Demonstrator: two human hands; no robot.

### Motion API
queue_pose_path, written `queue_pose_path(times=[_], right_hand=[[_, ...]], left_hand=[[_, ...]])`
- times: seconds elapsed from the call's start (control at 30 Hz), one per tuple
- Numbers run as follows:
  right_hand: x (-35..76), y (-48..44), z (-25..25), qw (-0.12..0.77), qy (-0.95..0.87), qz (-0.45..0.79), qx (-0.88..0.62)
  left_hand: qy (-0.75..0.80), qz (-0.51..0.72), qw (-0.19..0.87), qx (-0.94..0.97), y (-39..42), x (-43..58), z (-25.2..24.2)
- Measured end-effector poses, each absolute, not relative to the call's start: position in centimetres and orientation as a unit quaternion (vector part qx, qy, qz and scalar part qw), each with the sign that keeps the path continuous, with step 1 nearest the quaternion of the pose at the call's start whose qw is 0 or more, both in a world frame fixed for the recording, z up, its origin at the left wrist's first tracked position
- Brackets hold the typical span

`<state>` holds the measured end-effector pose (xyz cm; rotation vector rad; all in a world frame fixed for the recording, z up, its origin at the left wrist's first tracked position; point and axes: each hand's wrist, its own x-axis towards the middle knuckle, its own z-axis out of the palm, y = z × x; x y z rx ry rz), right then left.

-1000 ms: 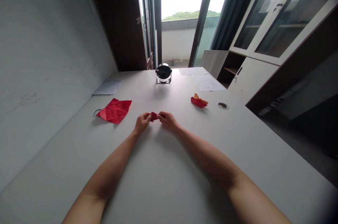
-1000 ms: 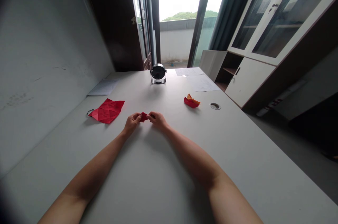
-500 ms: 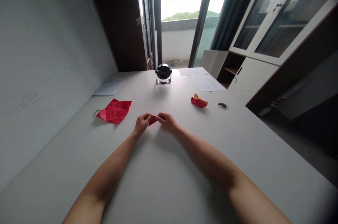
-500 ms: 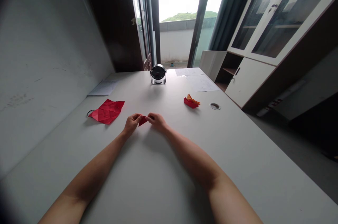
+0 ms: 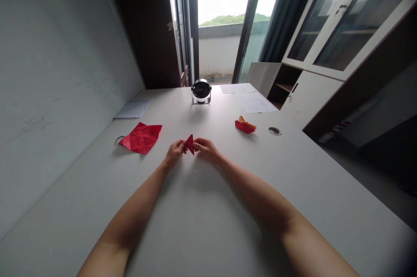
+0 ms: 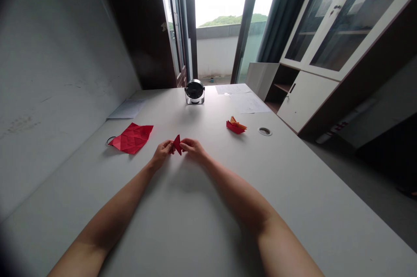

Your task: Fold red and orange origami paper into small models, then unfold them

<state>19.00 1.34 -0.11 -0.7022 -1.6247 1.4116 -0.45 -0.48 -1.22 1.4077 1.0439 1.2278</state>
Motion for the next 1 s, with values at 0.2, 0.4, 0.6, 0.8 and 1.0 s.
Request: queue_pose_path(times=[0.2,0.4,0.6,0.8,1.0], right_hand=[[18.9,1.5,-0.4,0.439,-0.641,0.558,-0.292],[18.5,2.3,-2.1,0.459,-0.659,0.475,-0.360],[18.7,2.3,-2.3,0.466,-0.674,0.399,-0.412],[18.9,2.0,-1.8,0.475,-0.681,0.371,-0.416],[18.8,2.6,-2.1,0.500,-0.633,0.480,-0.345]], left_hand=[[0.423,0.495,0.494,0.576,-0.4,-0.6,-1.0],[0.424,0.499,0.488,0.577,-0.4,-0.4,-1.3],[0.423,0.489,0.480,0.593,-0.7,0.0,-1.1],[0.405,0.479,0.474,0.618,-0.8,0.3,-1.5],[0.390,0.506,0.509,0.576,-0.7,-0.1,-1.2]])
